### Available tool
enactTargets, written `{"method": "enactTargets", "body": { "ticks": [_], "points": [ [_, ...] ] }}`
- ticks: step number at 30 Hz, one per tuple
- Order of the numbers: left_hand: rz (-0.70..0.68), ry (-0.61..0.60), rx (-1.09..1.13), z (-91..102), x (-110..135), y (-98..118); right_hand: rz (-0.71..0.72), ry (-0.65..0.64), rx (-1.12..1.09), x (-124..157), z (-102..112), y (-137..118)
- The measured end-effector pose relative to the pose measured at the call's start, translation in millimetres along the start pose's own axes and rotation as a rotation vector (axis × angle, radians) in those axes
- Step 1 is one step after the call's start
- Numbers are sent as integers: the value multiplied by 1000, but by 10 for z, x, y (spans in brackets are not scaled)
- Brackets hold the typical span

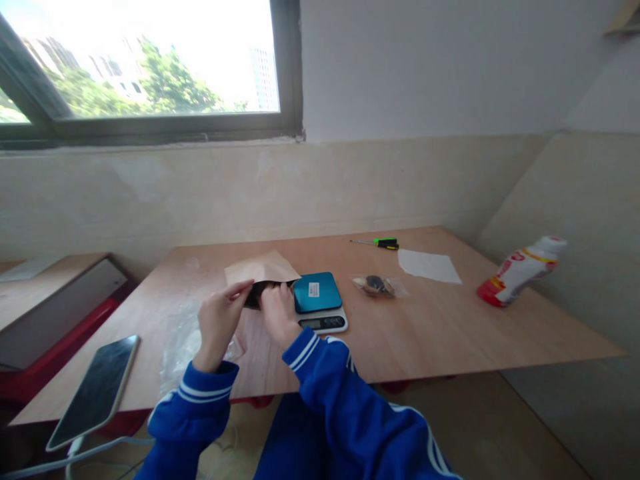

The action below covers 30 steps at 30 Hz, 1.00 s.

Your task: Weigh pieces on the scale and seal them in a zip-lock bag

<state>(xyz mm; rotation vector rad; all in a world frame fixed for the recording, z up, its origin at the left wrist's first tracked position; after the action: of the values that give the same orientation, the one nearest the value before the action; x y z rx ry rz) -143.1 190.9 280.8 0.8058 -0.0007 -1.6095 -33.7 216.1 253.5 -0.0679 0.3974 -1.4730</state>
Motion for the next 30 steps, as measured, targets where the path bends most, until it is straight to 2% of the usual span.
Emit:
{"method": "enactTargets", "body": {
  "ticks": [4,9,15,20,27,30],
  "points": [
    [-1,9,77,-44,27,29,-34,-20,-47,20,14,119],
    [2,17,61,-40,5,66,-33,7,-137,82,95,245],
    [23,-13,45,-42,-21,68,-24,19,-529,45,125,370],
    [33,-8,44,-24,-24,38,-139,-3,-780,40,184,552],
    [19,1,38,-14,-38,49,-217,0,-960,50,234,905],
    [29,7,36,-17,-45,60,-202,-24,-1028,49,232,1007]
  ]
}}
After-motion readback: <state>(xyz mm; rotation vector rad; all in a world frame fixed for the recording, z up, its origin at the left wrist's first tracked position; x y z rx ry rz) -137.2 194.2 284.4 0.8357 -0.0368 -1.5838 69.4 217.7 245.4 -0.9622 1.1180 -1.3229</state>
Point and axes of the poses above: each hand's wrist, its own x-axis away from the middle knuckle, its own z-axis out of the back of the hand, y = z × x, the point moved 6 cm from there along -x, towards the middle knuckle, and after that the axes turned 12 degrees about -z, right-handed, at the moved point
